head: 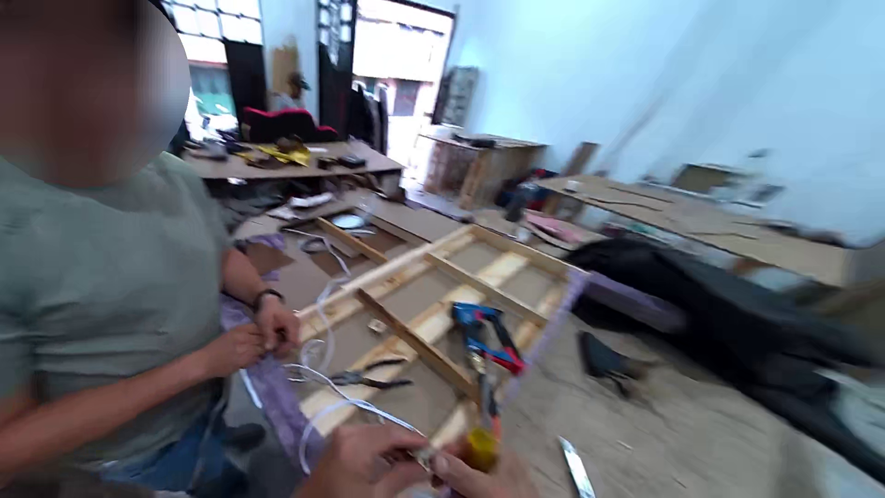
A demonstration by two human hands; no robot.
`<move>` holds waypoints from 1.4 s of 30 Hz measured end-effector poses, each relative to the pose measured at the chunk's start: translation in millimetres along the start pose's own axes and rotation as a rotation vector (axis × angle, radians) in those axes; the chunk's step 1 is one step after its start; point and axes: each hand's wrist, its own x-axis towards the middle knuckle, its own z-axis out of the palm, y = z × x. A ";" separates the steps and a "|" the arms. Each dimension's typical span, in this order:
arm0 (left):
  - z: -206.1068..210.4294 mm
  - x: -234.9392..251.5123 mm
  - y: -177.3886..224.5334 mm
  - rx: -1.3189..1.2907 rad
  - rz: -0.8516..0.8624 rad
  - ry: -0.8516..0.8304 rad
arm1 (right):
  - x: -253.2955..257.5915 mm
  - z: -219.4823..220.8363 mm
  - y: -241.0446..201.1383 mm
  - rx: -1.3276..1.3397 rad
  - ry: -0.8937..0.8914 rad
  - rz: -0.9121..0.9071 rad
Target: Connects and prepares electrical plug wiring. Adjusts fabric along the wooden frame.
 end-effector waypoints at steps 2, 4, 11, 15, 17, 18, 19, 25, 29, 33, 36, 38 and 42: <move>3.7 -0.9 -14.9 -0.053 0.058 -0.062 | -3.6 -5.0 -2.6 0.008 0.025 0.014; 3.6 1.9 -16.0 -0.046 0.092 -0.079 | -4.0 -7.7 -2.4 0.002 0.023 0.000; 4.1 -2.0 -18.0 0.071 0.126 -0.050 | -6.0 -6.0 0.4 -0.048 0.058 0.104; 2.7 -1.3 -18.4 0.003 0.072 -0.060 | -6.3 -5.6 1.8 -0.036 0.045 0.022; 2.8 -0.7 -17.9 -0.017 0.055 -0.060 | -6.9 -5.2 -0.2 -0.040 0.041 -0.018; 3.0 -0.4 -17.2 -0.034 0.051 -0.064 | -7.0 -5.3 -1.0 -0.043 0.045 -0.022; 3.1 0.1 -16.2 -0.054 0.045 -0.071 | -6.5 -5.4 -1.5 -0.046 0.047 -0.018; -1.1 2.1 -15.5 -0.167 0.010 -0.091 | -2.6 -5.2 -2.6 0.018 -0.014 0.028; -1.7 2.3 -17.1 -0.177 -0.040 -0.062 | 2.1 -1.8 -2.0 0.025 0.007 -0.005; -1.6 0.0 -17.9 -0.170 -0.089 -0.013 | 3.0 1.8 0.5 -0.045 0.034 -0.095; -1.7 0.5 -17.6 -0.205 -0.110 0.003 | 4.4 5.2 3.2 -0.016 0.029 -0.121; -1.2 1.2 -18.1 -0.263 -0.149 0.009 | 6.5 6.8 5.2 0.017 0.022 -0.118; 2.8 0.7 -21.7 -0.335 -0.193 0.051 | 8.6 11.1 6.9 0.047 0.053 -0.097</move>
